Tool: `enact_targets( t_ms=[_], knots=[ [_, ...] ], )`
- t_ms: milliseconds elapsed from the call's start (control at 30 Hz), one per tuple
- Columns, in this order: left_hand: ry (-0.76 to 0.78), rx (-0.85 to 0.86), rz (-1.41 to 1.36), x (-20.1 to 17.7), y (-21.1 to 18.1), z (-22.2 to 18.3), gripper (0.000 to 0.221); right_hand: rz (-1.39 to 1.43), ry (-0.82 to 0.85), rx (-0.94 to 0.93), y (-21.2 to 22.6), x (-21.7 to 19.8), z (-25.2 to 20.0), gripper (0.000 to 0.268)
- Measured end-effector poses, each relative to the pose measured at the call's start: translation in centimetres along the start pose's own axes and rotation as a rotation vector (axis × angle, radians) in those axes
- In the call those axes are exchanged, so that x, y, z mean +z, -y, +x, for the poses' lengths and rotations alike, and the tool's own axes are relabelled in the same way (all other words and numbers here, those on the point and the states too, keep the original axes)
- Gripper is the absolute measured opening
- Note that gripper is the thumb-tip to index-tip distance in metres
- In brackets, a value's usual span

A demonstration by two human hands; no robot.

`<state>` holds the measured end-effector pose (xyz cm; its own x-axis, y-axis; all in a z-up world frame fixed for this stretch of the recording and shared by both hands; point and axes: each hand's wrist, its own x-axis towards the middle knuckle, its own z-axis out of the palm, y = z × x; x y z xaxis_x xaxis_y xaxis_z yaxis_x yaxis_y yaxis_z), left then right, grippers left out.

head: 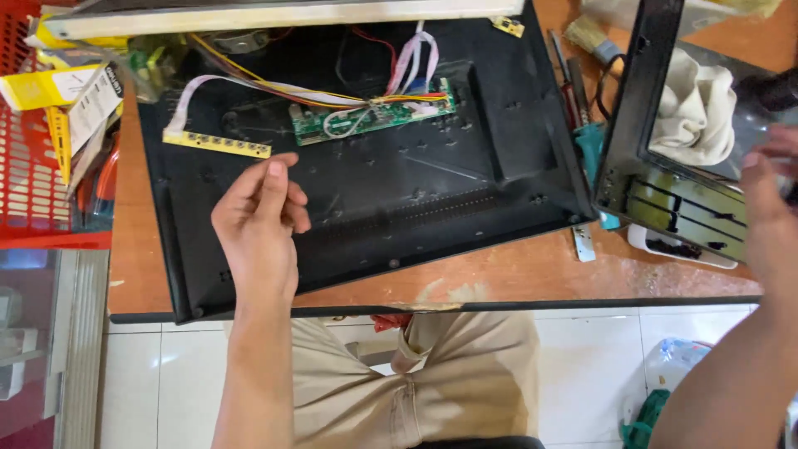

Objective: Disassembling a monitor and soldering components on its internal circuit board.

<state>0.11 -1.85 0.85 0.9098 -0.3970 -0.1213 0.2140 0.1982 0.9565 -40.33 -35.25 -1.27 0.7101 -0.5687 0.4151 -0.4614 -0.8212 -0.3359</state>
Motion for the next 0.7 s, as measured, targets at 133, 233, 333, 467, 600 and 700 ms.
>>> enact_targets(
  t_ms=[133,233,333,467,600,700],
  knots=[
    [0.25,0.18,0.391,2.4,0.4,-0.1,0.019,0.137,-0.351,0.204,0.2,2.2,-5.6,0.012],
    [0.388,0.198,0.484,4.7,0.9,-0.6,0.018,0.121,-0.545,0.053,0.3,3.2,-8.6,0.014],
    [0.445,0.134,0.534,7.4,1.2,-1.8,0.022,-0.023,-0.45,-0.034,1.9,2.2,-9.1,0.02],
    [0.62,0.324,0.798,10.8,2.1,-3.4,0.018,-0.109,-0.187,0.008,1.6,-0.1,-8.5,0.035],
    [0.742,0.601,0.881,15.1,4.4,-6.3,0.013,-0.15,-0.133,-0.022,1.5,-1.3,-7.8,0.036],
    [0.828,1.014,0.989,17.7,7.4,-9.7,0.017,-0.08,-0.185,-0.019,1.7,-0.7,-8.5,0.038]
  ],
)
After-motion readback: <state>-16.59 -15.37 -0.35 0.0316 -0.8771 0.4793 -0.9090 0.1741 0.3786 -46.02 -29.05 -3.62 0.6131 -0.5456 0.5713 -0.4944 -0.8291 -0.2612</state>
